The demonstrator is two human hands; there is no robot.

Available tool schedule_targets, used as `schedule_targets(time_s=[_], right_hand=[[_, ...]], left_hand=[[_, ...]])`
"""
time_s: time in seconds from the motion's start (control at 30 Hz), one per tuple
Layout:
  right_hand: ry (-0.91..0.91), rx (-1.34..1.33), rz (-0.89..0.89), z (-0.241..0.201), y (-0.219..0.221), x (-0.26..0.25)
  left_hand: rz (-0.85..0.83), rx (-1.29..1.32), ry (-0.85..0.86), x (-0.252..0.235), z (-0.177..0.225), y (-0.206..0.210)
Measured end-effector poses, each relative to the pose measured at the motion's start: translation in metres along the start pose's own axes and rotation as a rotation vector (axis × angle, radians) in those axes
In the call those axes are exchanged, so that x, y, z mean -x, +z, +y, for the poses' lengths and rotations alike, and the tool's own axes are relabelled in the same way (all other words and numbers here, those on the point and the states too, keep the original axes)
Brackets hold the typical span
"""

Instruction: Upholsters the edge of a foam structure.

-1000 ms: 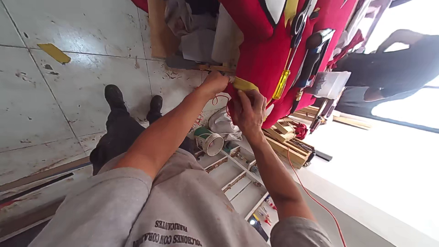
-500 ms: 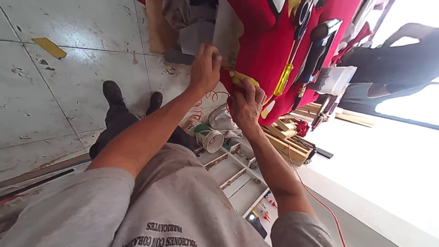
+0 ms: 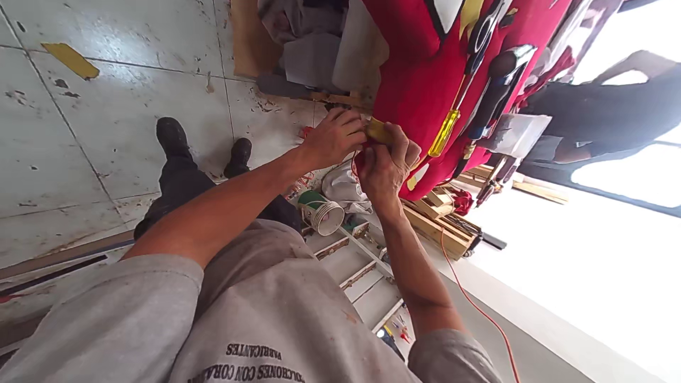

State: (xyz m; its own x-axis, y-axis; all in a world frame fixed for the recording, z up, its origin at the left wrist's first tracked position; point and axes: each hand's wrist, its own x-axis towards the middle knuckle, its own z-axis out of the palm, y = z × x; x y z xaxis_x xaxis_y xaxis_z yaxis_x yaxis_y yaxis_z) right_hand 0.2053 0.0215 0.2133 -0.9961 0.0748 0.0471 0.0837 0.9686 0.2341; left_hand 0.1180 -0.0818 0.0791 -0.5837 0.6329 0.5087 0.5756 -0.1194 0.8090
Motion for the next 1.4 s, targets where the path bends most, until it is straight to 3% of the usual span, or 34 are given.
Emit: schedule_targets(time_s=[0.1, 0.23, 0.33, 0.43, 0.57, 0.8, 1.0, 1.1, 1.4], right_hand=[[0.014, 0.038, 0.003, -0.003, 0.002, 0.0], [0.014, 0.062, 0.026, -0.004, 0.004, 0.002], [0.015, 0.064, 0.045, -0.005, 0.006, 0.003], [0.02, 0.047, 0.065, -0.006, 0.008, 0.003], [0.023, 0.047, 0.071, -0.006, 0.008, 0.002], [0.046, 0.051, 0.094, -0.007, 0.009, -0.001], [-0.034, -0.35, 0.226, 0.038, -0.012, -0.013], [0.039, -0.341, 0.134, 0.061, -0.008, -0.016], [0.13, -0.451, 0.111, 0.066, -0.004, -0.009]], left_hand=[[-0.002, 0.07, -0.026, -0.009, -0.007, -0.003], [0.103, 0.227, -0.279, -0.017, -0.009, 0.002], [0.32, 0.419, -0.517, -0.021, 0.004, 0.013], [0.546, 0.64, -0.6, -0.035, 0.021, 0.029], [0.674, 0.847, -0.826, -0.059, 0.026, 0.05], [0.755, 0.845, -1.034, -0.075, 0.023, 0.056], [0.866, 0.962, -1.12, -0.09, 0.007, 0.061], [0.885, 1.029, -1.172, -0.094, 0.006, 0.064], [0.928, 1.087, -1.226, -0.109, -0.001, 0.058]])
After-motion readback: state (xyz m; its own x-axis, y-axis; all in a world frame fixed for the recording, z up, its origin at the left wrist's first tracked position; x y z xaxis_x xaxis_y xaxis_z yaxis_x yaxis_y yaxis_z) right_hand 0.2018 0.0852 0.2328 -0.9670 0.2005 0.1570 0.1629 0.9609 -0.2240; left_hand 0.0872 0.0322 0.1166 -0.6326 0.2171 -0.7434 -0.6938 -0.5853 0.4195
